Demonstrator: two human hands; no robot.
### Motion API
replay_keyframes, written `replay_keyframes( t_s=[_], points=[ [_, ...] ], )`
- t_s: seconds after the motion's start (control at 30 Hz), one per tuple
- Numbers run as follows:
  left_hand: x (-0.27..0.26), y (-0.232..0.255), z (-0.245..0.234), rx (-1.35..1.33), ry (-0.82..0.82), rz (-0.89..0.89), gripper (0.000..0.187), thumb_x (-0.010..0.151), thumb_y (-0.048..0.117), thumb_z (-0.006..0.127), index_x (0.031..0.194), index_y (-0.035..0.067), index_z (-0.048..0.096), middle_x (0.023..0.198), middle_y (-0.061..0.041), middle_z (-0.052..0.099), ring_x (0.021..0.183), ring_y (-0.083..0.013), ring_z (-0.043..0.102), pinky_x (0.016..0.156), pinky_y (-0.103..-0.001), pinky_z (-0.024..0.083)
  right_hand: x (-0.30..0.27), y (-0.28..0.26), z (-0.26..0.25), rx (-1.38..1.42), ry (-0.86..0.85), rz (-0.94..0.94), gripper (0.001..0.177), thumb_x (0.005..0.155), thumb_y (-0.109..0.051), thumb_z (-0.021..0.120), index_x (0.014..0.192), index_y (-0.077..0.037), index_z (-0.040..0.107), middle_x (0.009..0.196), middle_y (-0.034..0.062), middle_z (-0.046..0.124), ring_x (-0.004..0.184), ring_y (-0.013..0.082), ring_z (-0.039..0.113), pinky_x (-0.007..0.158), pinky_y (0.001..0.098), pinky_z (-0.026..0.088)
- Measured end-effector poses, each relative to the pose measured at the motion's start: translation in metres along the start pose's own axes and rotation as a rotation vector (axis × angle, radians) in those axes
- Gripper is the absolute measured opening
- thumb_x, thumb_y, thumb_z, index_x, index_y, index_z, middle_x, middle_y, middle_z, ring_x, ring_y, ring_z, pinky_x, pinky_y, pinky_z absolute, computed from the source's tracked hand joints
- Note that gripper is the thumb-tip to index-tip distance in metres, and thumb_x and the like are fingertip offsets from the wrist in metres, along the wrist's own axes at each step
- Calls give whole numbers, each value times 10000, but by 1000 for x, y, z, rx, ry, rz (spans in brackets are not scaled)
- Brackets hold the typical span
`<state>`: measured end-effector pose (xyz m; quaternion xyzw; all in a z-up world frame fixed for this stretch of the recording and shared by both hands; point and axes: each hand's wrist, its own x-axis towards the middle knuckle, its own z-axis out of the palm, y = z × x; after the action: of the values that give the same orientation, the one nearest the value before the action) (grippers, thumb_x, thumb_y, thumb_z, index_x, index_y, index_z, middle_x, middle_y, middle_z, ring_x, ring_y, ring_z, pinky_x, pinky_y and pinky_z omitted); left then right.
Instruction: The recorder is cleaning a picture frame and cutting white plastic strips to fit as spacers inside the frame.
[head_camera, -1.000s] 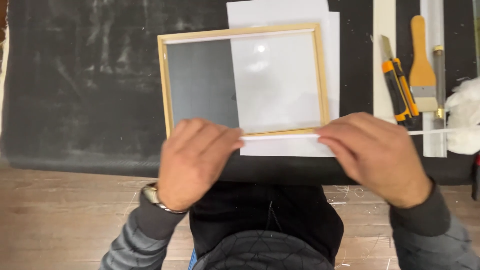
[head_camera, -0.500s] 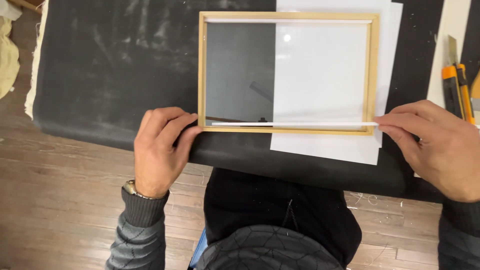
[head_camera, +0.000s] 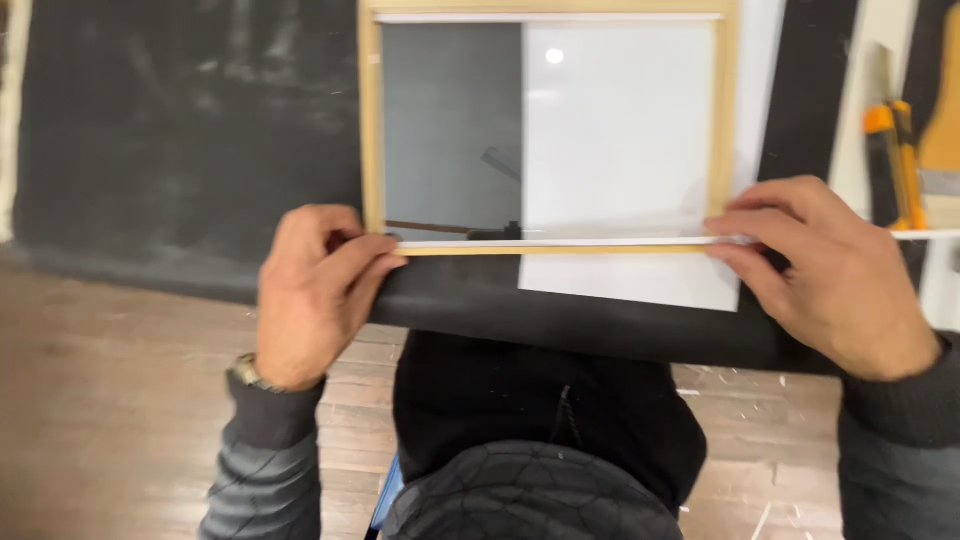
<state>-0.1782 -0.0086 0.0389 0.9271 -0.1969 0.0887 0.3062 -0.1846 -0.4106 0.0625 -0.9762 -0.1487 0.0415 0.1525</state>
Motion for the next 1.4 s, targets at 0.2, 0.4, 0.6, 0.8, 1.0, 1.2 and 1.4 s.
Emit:
replay_keyframes(
  t_s=[0.2, 0.4, 0.6, 0.8, 1.0, 1.2, 1.4],
  points=[
    [-11, -4, -3, 125, -65, -67, 198, 913, 137, 877, 1075, 85, 774, 1012, -74, 579, 905, -255, 550, 765, -374, 467, -9, 25, -26, -27, 28, -59, 421, 751, -254, 827, 1106, -46, 735, 1151, 124, 696, 902, 282, 707, 726, 343, 563],
    [4, 15, -3, 69, -49, -150, 279, 840, 162, 890, 1061, 57, 755, 1109, -128, 563, 965, -259, 563, 782, -366, 480, -21, 62, -51, -136, 200, 277, 321, 905, -163, 850, 1140, 8, 715, 995, 166, 703, 855, 305, 696, 718, 384, 548],
    [30, 82, 66, -95, -7, 143, 181, 869, 81, 873, 1001, 56, 752, 1123, -80, 654, 1003, -276, 612, 810, -386, 508, -9, 93, -22, -165, 175, 282, 413, 940, -290, 864, 1220, -37, 696, 1040, 94, 738, 895, 301, 711, 714, 414, 539],
    [67, 137, 128, -285, -58, 336, 196, 898, 55, 796, 1069, 14, 710, 1144, -87, 659, 1040, -275, 608, 894, -380, 515, 7, 105, -14, -183, 103, 319, 521, 843, -210, 866, 1220, 39, 606, 950, 154, 736, 784, 361, 713, 665, 450, 552],
    [71, 137, 142, -242, -71, 322, 162, 879, 26, 773, 1029, 28, 713, 1056, -54, 660, 981, -254, 602, 858, -377, 498, -9, 139, 0, 304, 483, 134, 150, 1056, -45, 689, 1169, 36, 633, 1015, 135, 725, 965, 252, 757, 817, 350, 610],
    [70, 138, 141, -240, -70, 299, 178, 875, 9, 773, 1042, 29, 715, 1042, -58, 652, 959, -251, 601, 839, -368, 503, 2, 104, -5, 1533, 855, 103, 91, 1173, 20, 578, 1121, 5, 651, 1005, 93, 719, 932, 196, 711, 848, 304, 568],
    [71, 141, 139, -228, -80, 284, 214, 865, 3, 794, 1062, 25, 715, 1032, -63, 642, 951, -255, 599, 828, -370, 512, -10, 85, 5, 2143, 909, 412, 204, 1078, 76, 484, 1221, -30, 582, 1116, 69, 620, 1026, 157, 635, 934, 206, 551]
  ],
)
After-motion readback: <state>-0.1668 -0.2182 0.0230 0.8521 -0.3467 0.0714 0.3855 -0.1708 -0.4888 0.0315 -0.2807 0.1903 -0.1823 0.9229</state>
